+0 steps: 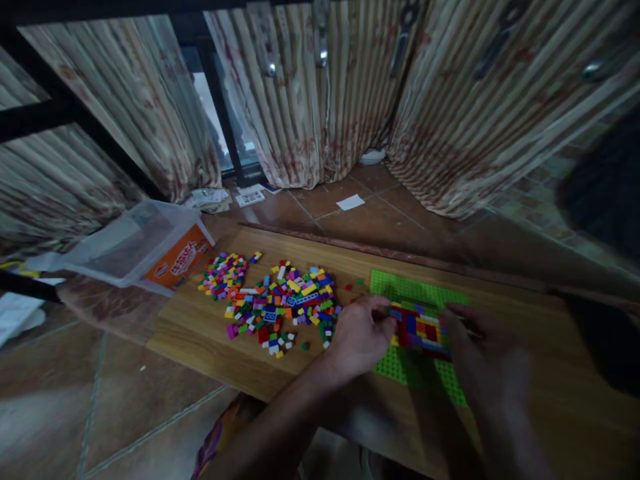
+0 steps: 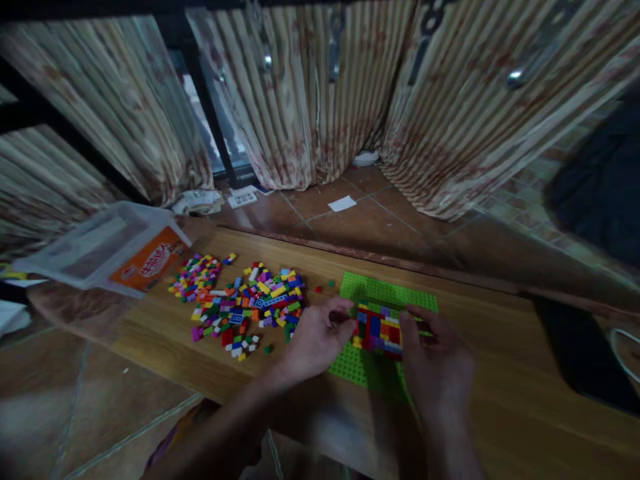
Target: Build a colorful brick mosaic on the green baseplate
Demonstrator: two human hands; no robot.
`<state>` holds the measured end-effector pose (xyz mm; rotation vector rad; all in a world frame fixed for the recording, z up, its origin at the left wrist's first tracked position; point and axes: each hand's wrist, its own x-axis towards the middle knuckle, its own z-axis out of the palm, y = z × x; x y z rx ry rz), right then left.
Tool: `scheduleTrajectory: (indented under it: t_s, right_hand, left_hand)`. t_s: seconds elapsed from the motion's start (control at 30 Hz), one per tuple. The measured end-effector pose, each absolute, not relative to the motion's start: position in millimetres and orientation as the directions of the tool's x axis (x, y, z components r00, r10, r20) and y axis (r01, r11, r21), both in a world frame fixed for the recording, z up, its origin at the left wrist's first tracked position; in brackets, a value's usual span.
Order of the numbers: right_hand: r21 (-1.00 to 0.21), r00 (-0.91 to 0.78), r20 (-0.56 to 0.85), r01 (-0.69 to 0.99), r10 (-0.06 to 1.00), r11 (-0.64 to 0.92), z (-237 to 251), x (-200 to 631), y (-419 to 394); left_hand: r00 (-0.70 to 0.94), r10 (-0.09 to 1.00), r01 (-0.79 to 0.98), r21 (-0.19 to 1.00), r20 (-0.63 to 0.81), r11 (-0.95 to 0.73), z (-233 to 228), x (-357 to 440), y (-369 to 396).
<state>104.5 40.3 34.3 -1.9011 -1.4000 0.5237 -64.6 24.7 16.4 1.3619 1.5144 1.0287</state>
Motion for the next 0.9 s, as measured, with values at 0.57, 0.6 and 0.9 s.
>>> scheduleTrajectory:
  t_s: [0.57,0.6,0.9]
  right_hand:
    - [-0.648,-0.274,0.239,0.670,0.931,0.364,14.6,27.1,18.8]
    - [-0.642,-0.282,0.241,0.671,0.929,0.371,13.1,24.3,18.9]
    - [-0.587,-0.349,0.304,0.664,0.886,0.463,6.6,8.9,19.8]
  left_hand:
    - [0.148,0.988,0.821,0.553,0.033,-0.141,48.3,-165.3,-8.9]
    - [0.143,0.989,0.846,0.516,0.025,-0.136,48.0,-167.1,-9.9]
    - [0.122,0.993,0.897,0.428,0.003,-0.111,46.6,-180.4,-13.8]
